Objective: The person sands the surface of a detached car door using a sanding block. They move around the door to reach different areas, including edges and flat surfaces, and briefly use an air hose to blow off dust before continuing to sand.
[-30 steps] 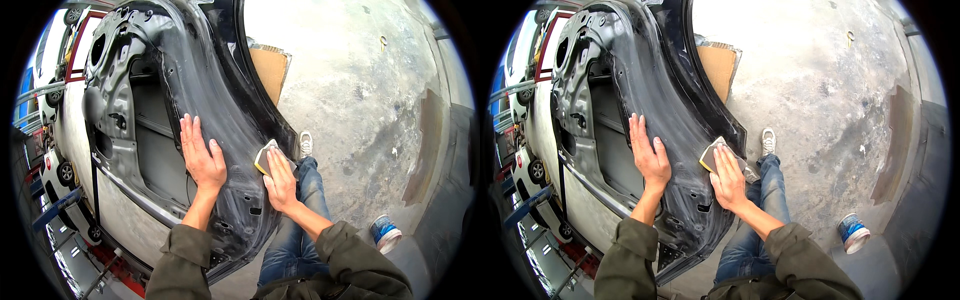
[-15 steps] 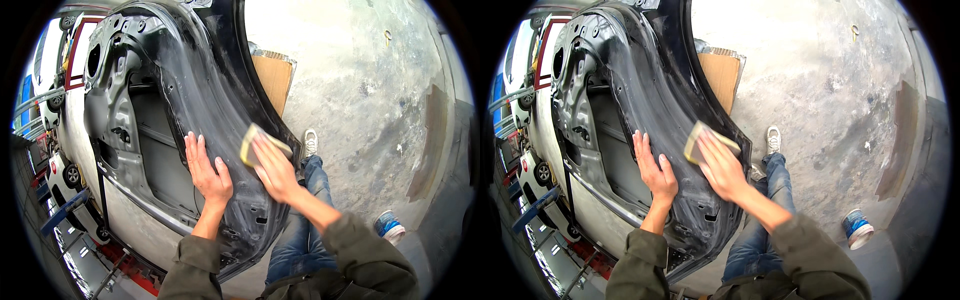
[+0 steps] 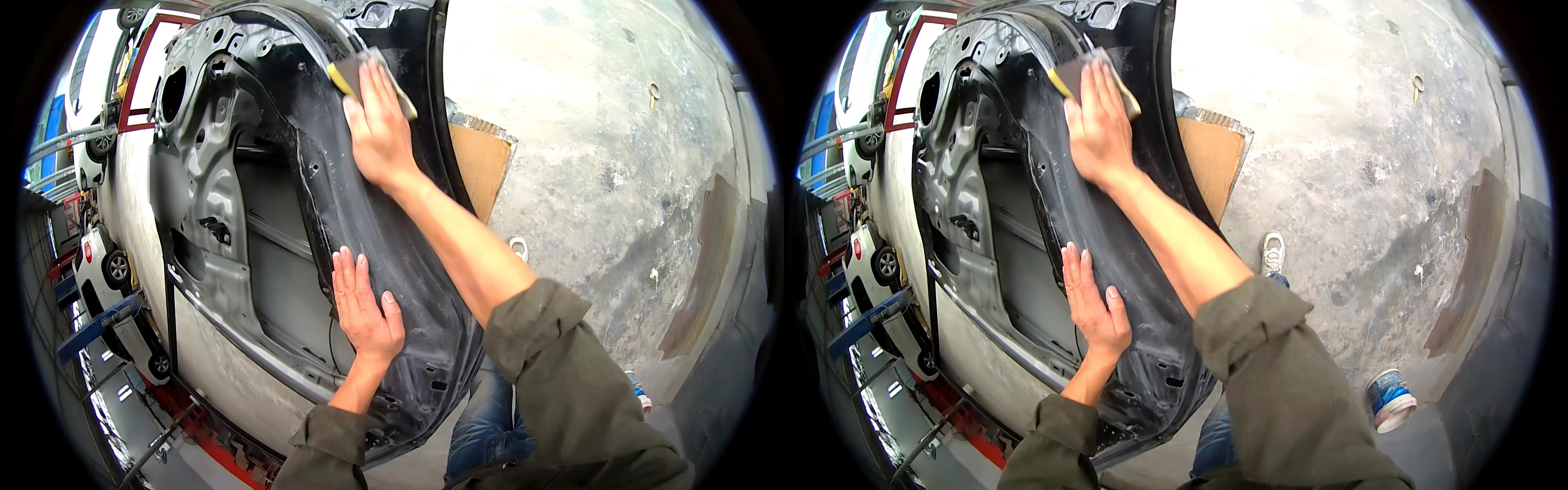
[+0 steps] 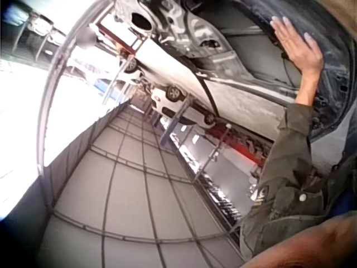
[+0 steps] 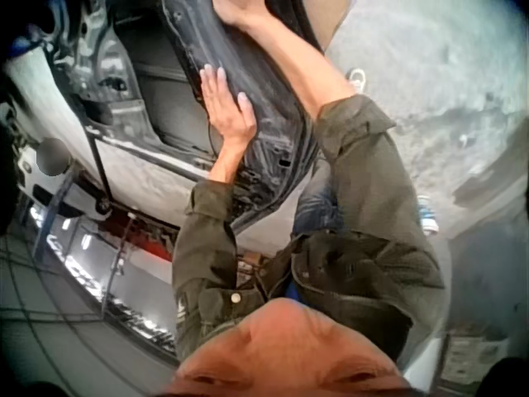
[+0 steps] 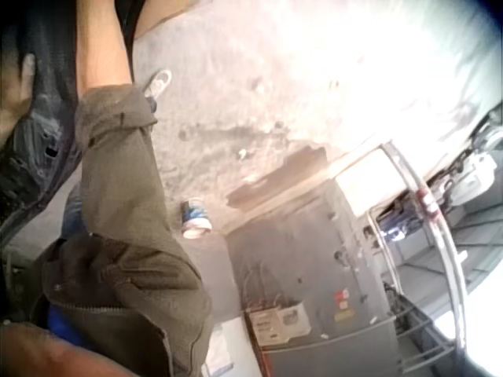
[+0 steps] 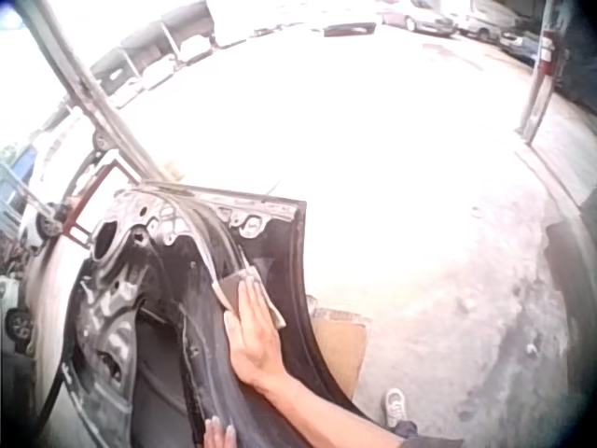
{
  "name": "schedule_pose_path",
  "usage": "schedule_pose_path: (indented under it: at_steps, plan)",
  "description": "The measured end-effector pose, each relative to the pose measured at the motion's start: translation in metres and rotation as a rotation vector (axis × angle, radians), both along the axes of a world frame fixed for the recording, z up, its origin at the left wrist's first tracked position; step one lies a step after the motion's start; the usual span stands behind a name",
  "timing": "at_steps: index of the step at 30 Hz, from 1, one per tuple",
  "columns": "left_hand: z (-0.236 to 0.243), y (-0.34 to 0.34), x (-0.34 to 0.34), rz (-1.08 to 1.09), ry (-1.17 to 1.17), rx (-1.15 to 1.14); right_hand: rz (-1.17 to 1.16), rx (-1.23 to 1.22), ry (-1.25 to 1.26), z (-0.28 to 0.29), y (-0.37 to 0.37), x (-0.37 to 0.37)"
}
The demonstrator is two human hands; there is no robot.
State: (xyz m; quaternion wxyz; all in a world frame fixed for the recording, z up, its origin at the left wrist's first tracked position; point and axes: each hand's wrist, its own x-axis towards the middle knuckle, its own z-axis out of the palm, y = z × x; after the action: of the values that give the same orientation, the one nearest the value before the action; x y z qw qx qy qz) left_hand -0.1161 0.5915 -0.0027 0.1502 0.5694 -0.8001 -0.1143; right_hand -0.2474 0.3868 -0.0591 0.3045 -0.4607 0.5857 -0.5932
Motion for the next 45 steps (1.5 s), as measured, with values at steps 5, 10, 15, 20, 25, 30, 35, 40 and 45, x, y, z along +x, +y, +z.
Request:
schedule_pose_path:
  at_steps: [5, 10, 15, 20, 25, 30, 35, 40, 45]
  plan:
    - [0.000, 0.004, 0.007, 0.026, 0.008, 0.016, 0.098, 0.046, -0.081, -0.012, 0.068, 0.005]
    - [0.001, 0.004, 0.005, 0.028, 0.017, 0.020, 0.274, 0.333, 0.054, 0.006, 0.259, -0.015]
    - [0.002, 0.008, 0.008, 0.033, 0.005, 0.041, 0.353, 0.208, 0.064, -0.014, 0.203, -0.022]
    - [0.003, 0.001, 0.000, 0.017, 0.030, 0.032, 0.139, -0.057, 0.172, -0.007, -0.023, -0.033]
    - [0.001, 0.003, 0.006, 0.028, 0.032, 0.009, 0.074, -0.073, 0.274, -0.019, -0.005, -0.014]
    - [0.000, 0.006, 0.011, 0.034, 0.028, -0.033, 0.331, 0.101, 0.207, -0.026, 0.193, -0.012]
    - [-0.004, 0.001, 0.003, 0.021, 0.064, -0.078, 0.339, 0.345, 0.231, -0.022, 0.367, -0.032]
    - [-0.006, 0.004, 0.007, 0.007, 0.067, -0.106, 0.304, 0.470, -0.041, 0.002, 0.447, -0.047]
    - [-0.002, 0.006, 0.006, 0.018, 0.065, -0.104, 0.397, 0.278, 0.641, 0.002, 0.342, -0.098]
